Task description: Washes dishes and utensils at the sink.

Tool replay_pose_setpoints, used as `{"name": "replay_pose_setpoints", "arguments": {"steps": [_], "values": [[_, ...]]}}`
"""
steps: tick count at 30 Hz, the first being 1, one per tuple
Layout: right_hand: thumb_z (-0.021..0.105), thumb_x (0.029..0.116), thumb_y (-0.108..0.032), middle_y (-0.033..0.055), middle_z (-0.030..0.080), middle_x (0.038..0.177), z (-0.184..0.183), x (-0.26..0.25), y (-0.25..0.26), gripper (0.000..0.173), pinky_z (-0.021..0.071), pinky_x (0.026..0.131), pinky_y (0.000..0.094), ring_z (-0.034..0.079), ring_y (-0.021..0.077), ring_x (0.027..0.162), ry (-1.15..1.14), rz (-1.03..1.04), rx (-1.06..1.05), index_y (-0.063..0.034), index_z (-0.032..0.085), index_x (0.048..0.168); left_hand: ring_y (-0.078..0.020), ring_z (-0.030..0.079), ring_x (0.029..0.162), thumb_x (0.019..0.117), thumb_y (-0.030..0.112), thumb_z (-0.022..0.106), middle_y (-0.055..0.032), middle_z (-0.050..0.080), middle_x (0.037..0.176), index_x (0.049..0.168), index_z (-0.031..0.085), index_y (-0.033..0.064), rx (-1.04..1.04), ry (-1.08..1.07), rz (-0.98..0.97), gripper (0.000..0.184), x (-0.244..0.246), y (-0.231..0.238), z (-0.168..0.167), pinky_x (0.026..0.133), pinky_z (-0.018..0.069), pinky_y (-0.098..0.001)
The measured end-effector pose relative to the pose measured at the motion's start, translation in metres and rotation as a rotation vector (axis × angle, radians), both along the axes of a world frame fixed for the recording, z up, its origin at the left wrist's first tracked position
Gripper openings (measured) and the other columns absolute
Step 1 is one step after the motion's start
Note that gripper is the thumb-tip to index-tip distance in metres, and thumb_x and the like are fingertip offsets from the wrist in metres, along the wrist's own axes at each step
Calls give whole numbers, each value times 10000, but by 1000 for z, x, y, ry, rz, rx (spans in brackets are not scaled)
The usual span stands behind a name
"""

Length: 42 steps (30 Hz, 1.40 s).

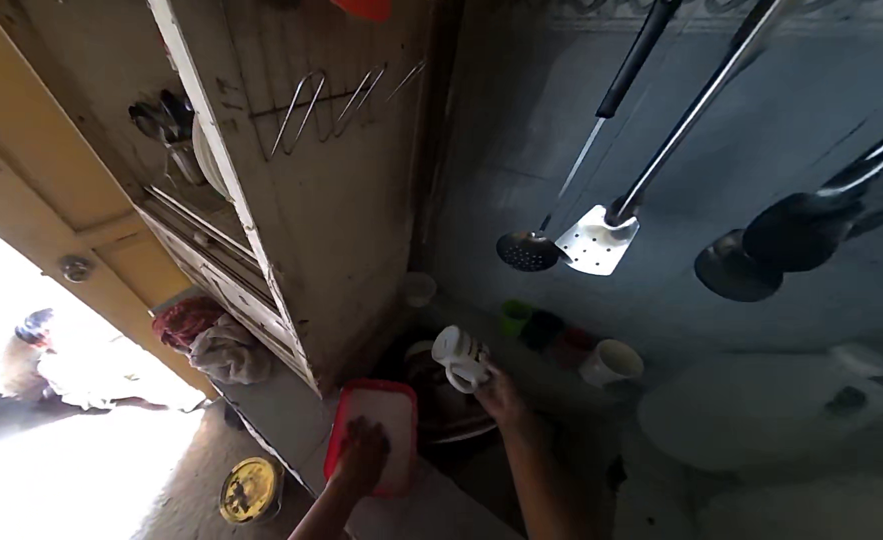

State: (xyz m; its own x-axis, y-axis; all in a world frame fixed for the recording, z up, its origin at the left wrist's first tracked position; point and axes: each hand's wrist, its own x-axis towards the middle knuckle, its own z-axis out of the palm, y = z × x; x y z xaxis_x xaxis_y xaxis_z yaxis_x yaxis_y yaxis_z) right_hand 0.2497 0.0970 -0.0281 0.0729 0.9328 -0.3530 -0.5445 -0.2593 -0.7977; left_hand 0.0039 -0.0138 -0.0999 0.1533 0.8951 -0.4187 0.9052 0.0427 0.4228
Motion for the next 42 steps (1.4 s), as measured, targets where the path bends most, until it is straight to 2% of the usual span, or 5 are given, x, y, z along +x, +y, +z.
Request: {"name": "replay_pose_setpoints", "arguments": {"steps": [8, 17, 26, 33, 42], "values": [[337, 1092, -206, 91, 654, 1033, -5, -17, -33, 254, 608, 777, 381, 684, 189, 893, 373, -116, 74, -75, 495, 1242, -422, 372, 1472, 1088, 299, 427, -229, 455, 1549, 1524, 485, 124, 28, 95, -131, 474, 3, 7, 6, 1194, 281, -612], [620, 932, 69, 129, 669, 1019, 1, -46, -84, 341, 608, 737, 318, 687, 158, 845, -303, 146, 95, 76, 529, 1261, -326, 656, 1163, 956, 178, 688, -226, 649, 1281, 1269, 657, -40, 489, -484, 200, 384, 2, -3, 112, 1033, 522, -485], [702, 862, 72, 200, 639, 1202, 0, -88, -106, 455, 544, 937, 308, 640, 169, 1075, -574, 436, 276, 105, 572, 1298, -415, 541, 1333, 1096, 414, 422, -260, 579, 1399, 1395, 570, 1, 23, -184, 285, 530, 6, 59, 140, 1100, 416, -608], [608, 902, 48, 156, 657, 1088, -4, -75, -100, 332, 537, 881, 275, 632, 111, 978, -660, 443, 360, 123, 586, 1225, -375, 491, 1414, 1007, 238, 578, -193, 593, 1445, 1378, 623, -9, 593, -239, 136, 448, 43, -2, 94, 1251, 233, -559], [719, 926, -101, 227, 680, 1047, 15, -79, -102, 312, 540, 883, 365, 660, 228, 947, -872, 553, 429, 117, 656, 1140, -401, 560, 1315, 1100, 302, 448, -268, 605, 1363, 1388, 577, -19, 160, -332, 322, 451, 1, 41, 113, 1128, 406, -566]]}}
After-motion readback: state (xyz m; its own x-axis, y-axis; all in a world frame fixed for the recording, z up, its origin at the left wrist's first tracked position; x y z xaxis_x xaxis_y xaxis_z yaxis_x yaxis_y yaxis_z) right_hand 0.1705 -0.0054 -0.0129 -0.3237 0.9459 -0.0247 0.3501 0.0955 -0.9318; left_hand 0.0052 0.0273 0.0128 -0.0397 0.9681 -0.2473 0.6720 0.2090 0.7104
